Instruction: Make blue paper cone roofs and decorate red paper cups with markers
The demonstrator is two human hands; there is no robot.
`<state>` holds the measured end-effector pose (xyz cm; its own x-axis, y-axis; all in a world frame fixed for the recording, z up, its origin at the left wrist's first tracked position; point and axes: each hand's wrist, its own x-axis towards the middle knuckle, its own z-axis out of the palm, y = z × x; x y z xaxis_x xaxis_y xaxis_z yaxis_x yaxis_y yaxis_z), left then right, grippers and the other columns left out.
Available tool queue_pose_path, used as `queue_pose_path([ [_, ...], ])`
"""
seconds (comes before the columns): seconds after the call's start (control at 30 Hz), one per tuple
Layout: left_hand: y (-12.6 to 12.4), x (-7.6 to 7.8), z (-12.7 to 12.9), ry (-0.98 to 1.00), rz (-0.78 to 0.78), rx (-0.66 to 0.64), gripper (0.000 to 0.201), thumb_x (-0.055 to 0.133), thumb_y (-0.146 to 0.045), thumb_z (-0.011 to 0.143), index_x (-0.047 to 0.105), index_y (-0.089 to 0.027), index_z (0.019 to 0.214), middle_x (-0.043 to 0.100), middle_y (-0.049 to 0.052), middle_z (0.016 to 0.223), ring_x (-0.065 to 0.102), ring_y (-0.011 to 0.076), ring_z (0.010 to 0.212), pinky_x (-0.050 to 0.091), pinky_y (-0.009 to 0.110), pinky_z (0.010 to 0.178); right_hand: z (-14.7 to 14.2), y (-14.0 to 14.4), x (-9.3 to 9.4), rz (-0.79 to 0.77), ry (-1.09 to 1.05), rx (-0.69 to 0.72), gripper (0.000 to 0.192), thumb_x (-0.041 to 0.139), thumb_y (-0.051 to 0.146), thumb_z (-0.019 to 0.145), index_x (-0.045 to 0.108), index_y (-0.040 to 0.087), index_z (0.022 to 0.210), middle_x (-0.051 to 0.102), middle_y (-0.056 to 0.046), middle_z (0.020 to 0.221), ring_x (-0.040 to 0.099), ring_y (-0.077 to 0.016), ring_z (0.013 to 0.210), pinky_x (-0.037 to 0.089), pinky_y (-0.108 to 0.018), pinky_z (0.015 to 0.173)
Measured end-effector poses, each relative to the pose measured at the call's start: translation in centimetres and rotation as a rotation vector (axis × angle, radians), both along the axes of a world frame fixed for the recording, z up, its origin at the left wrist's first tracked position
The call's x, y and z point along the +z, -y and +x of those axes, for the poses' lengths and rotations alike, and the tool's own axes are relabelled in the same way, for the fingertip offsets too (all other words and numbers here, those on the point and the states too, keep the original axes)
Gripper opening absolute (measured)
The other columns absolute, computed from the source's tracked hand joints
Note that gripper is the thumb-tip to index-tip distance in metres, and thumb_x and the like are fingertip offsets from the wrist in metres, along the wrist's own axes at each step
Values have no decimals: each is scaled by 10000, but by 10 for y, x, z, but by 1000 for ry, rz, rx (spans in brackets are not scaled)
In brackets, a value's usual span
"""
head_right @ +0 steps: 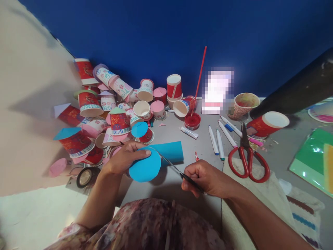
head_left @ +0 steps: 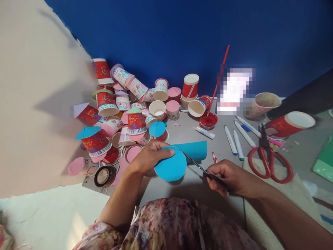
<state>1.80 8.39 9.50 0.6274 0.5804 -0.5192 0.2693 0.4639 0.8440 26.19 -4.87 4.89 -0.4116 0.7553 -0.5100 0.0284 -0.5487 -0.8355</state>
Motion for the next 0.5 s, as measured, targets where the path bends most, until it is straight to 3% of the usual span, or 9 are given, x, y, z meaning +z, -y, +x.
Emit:
queue_pose_path([
  [0.5,0,0,1,-17,17,-27,382,861,-480,662,779,-115,743,742,64,670,651,149,559,518,244,532,1,0,-3,10,10,31,583,776,737,646,589,185,616,564,19,461,424,-96,451,304,-248,512],
])
